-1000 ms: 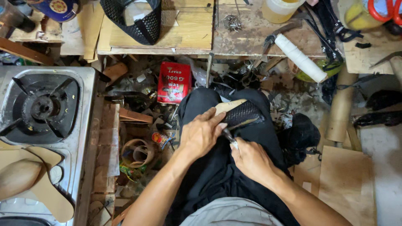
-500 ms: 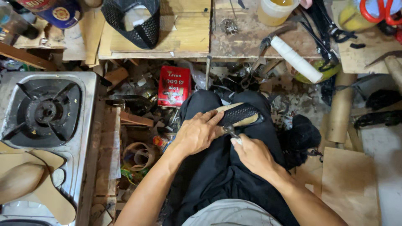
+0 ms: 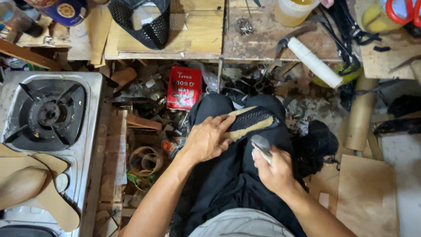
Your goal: The person uses a hammer and a small metal tool to tap and secure the sole of a black slipper. They repeatedly tap along the edges of the sole, then use a hammer to drive in a small black strap across the sole.
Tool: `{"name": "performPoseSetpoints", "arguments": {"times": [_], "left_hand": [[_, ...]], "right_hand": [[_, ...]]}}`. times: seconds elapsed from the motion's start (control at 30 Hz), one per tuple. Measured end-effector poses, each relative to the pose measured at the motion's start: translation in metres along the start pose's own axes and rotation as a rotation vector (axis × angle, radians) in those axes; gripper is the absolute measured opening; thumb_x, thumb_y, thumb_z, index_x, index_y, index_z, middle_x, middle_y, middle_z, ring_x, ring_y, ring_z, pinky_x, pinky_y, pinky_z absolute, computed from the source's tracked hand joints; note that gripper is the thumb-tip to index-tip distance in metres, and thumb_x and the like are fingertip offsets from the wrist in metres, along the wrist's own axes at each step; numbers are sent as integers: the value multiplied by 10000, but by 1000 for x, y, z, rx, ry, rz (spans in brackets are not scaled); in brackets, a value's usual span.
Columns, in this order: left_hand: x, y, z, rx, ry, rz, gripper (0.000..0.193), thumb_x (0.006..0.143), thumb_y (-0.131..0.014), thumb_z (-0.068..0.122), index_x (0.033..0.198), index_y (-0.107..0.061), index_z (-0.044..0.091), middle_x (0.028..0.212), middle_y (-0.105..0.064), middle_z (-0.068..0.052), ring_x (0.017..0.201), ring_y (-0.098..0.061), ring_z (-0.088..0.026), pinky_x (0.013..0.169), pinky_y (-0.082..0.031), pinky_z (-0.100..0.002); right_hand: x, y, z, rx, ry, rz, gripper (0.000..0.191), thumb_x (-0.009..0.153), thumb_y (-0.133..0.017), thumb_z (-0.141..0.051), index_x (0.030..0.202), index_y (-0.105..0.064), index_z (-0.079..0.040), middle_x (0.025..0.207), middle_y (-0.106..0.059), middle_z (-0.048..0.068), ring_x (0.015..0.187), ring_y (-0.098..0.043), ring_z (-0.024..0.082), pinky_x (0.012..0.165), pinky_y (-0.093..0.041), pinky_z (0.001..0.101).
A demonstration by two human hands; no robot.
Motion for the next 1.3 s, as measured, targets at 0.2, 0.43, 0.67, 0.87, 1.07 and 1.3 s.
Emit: {"name": "performPoseSetpoints", "arguments": {"times": [0.2, 0.43, 0.67, 0.87, 1.07, 1.3], "left_hand": [[3, 3, 3, 60, 31, -32, 695, 784, -753, 295, 1416, -545, 92, 1364, -610, -157, 1148, -618, -399, 933, -511, -494], [75, -36, 26, 177, 55, -193, 666, 818, -754, 437, 1331, -571, 53, 1248, -651, -199, 1146, -623, -407, 925, -516, -514], [99, -6, 56, -206, -51, -15, 666, 823, -749, 406, 1418, -584, 158, 1279, -609, -238, 1145, -614, -425, 934, -515, -481], [53, 18, 69, -490, -98, 169, 706, 824, -797, 374, 1449, -567, 137, 1245, -581, -147, 1147, -633, -336, 955, -522, -379], [20, 7, 63, -626, -173, 112, 782, 806, -783, 412, 1445, -539, 31, 1168, -578, -158, 1107, -598, -317, 967, -468, -375], [29, -11, 71, -777, -210, 179, 506, 1133, -356, 367, 1112, -709, 5, 1018, -647, -112, 988, -631, -252, 928, -483, -343]], "right_hand": [[-8, -19, 40, -169, -152, -179, 179, 941, -675, -208, 926, -681, -30, 714, -714, 165, 653, -733, 355, 554, -548, 435], [-29, -21, 50, 42, -256, 56, 201, 946, -675, -187, 1054, -683, -17, 659, -674, 56, 518, -647, 160, 507, -521, 312], [-29, -1, 70, 378, -386, 274, 350, 1010, -569, -201, 1305, -607, -18, 710, -617, 17, 539, -579, 87, 505, -490, 247], [-33, 18, 84, 695, -489, 357, 404, 1032, -563, -188, 1348, -598, 62, 763, -626, 17, 575, -555, 83, 534, -460, 237], [-42, 49, 36, 592, -521, 104, 453, 987, -591, -181, 1386, -588, 31, 685, -581, 20, 524, -524, 80, 490, -432, 236], [-38, 80, -22, 448, -550, -375, 303, 992, -618, -218, 1117, -745, 28, 855, -737, 47, 755, -668, 99, 689, -572, 273]]}}
Point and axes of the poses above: each hand's wrist, its own x-axis towards the middle knuckle, its own y-axis out of the back of the hand, z = x × y, the point moved 3 cm from there along x, towards the middle knuckle
